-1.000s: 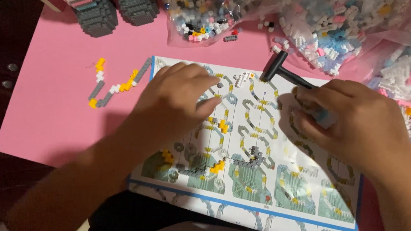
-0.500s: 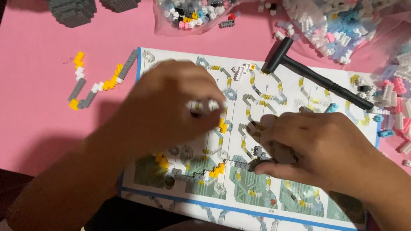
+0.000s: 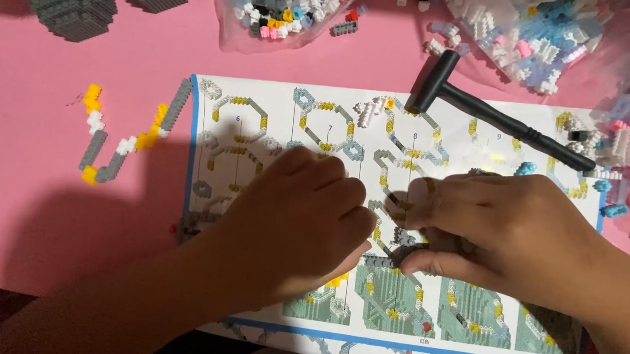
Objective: The person assembles small plastic bricks onto a printed instruction sheet, following a pattern. They use a small hammer to tap the bricks into place and occasionally lift the assembled piece to check its structure.
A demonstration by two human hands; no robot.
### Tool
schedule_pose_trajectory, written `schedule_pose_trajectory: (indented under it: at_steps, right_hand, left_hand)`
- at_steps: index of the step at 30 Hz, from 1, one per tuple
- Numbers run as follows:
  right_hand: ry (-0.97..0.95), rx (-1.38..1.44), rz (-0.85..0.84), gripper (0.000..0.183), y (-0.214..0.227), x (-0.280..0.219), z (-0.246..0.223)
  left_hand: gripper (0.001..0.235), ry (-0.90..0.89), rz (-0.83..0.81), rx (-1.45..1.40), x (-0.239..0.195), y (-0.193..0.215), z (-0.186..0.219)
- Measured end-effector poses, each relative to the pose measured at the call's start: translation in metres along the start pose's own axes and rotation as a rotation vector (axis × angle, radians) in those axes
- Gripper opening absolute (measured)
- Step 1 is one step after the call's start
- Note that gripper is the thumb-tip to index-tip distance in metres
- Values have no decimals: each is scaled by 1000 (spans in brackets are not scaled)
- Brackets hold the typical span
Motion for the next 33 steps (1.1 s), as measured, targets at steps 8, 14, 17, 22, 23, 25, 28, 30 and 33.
schedule_pose_trajectory:
  at_steps: [8,14,17,22,23,25,28,30,33]
  right_hand:
    - [6,-2,10,46,-2,-1,3]
    - [-10,6,9,45,-2,-2,3]
    - [-15,13,6,45,-2,-1,3]
    - [2,13,8,44,-1,-1,3]
    - [-12,10,2,45,-1,-1,3]
    - [-25,9,-2,45,-2,-2,2]
    - [-26,-2,4,44,-1,-1,2]
    - [-14,8,4,47,-1,-1,3]
    - [-31,26,-17,46,-2,-3,4]
  left_hand:
    - [21,-28,-45,-54,-1,2,4]
    - [24,-1,5,-12,1,1,7]
    - [20,23,-19,-10,1,2,4]
    - [19,48,-46,1,0,2,4]
    - [21,42,-20,1,1,1,4]
    - [23,37,4,3,2,0,4]
    - [19,57,15,-57,3,-1,3]
    - [23,71,48,-19,4,-3,3]
    - [16,77,39,9,4,1,3]
Point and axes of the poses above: each hand's wrist, its own x-axis towards the middle knuckle, its own y-axis out of the back of the hand, z = x × y, the point moved 1 cm from there along x, towards the middle knuckle, and after that the axes turned 10 degrees about -z, right-handed, at the moved point
